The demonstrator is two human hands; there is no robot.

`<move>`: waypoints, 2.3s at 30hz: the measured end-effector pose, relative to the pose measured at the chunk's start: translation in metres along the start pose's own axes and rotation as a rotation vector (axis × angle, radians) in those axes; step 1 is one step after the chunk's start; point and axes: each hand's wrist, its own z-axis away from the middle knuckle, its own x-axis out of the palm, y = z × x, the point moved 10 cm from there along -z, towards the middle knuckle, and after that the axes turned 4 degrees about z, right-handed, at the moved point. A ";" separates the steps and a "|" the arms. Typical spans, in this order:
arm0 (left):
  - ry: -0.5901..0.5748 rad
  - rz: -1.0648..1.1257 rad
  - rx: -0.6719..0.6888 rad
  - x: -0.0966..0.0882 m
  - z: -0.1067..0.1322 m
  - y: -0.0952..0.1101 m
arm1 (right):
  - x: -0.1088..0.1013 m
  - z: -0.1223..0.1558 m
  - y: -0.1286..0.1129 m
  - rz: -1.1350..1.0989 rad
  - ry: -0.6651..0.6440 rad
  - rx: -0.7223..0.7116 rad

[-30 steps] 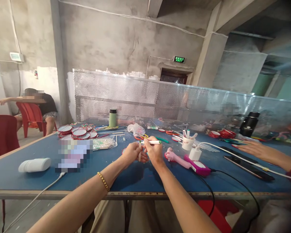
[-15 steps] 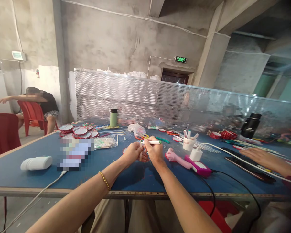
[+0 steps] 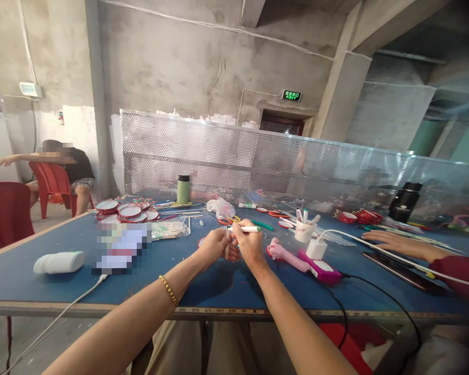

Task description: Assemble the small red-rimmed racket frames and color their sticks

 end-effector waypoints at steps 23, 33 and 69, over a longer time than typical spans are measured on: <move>-0.004 -0.025 0.014 0.000 0.001 0.002 | -0.002 0.001 0.002 -0.005 0.011 0.015; -0.004 -0.022 0.019 0.000 0.000 0.000 | -0.001 0.001 0.001 -0.003 0.007 0.018; 0.004 -0.018 0.017 0.000 0.000 0.001 | -0.002 0.001 0.002 0.008 0.011 0.019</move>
